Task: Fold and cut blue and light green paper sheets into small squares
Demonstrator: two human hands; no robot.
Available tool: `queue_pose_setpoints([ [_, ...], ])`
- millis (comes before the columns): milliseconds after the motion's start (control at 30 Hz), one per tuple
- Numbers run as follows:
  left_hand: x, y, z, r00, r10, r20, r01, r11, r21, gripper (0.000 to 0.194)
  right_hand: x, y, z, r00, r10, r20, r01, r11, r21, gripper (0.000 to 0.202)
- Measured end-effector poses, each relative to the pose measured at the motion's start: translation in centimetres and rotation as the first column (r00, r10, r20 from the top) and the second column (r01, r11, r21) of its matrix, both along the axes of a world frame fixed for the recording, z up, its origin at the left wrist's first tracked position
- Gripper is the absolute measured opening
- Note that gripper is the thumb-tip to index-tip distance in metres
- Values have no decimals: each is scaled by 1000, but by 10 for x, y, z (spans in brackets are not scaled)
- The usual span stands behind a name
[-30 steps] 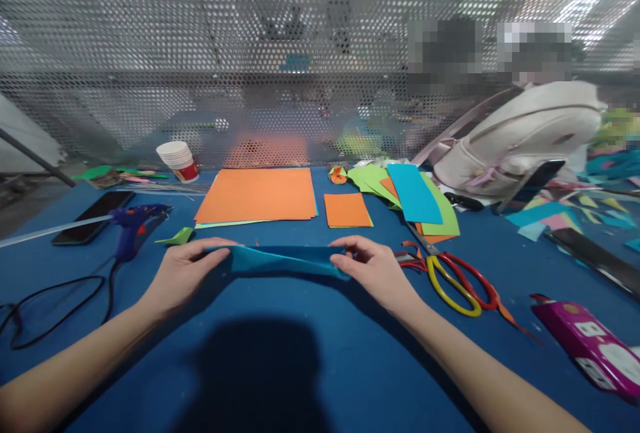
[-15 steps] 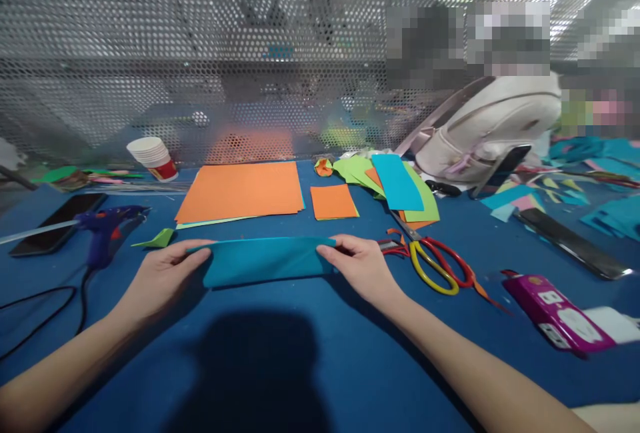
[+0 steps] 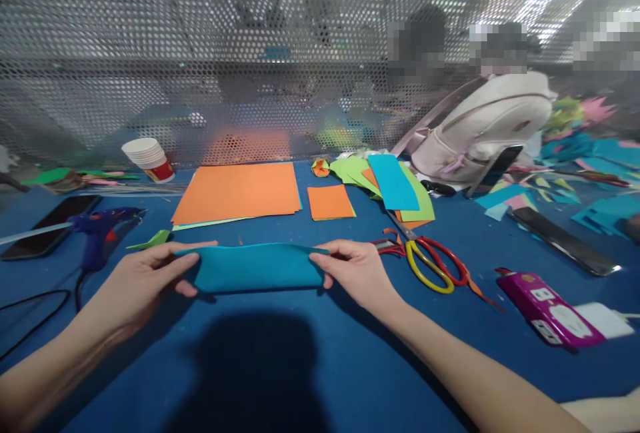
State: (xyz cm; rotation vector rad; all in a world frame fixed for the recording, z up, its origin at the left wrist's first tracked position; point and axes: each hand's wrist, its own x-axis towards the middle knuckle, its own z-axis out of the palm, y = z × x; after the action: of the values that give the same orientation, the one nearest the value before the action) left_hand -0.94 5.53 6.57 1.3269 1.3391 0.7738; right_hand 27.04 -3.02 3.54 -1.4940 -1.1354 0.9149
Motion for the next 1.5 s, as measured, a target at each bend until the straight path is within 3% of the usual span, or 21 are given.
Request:
queue_pose_setpoints([
  [100,5,-2,-4,983,64,172,-50,995,-84,42,-2,-1,-1,997,33,-69,-33,999,-7,22],
  [233,5,-4,-11,953,116,281,-93,991,-94,45,-3,-1,-1,993,-1,-119,-4,999,-44,23],
  [467,4,-3,-18,987,88,135,-81,995,-63,51,-3,4,-3,986,-27,-166,15,997,-76,29],
  [667,7,-2,-20,982,90,168,-80,994,-70,40,-3,6,-8,983,-45,-175,26,993,-111,40],
  [933,10,-4,-15,990,67,123,-56,994,-94,42,-1,4,-7,998,-30,53,33,998,-52,40],
  [1500,7,-1,-20,987,34,158,-12,990,-140,46,4,3,-17,993,-45,109,49,998,-33,46],
])
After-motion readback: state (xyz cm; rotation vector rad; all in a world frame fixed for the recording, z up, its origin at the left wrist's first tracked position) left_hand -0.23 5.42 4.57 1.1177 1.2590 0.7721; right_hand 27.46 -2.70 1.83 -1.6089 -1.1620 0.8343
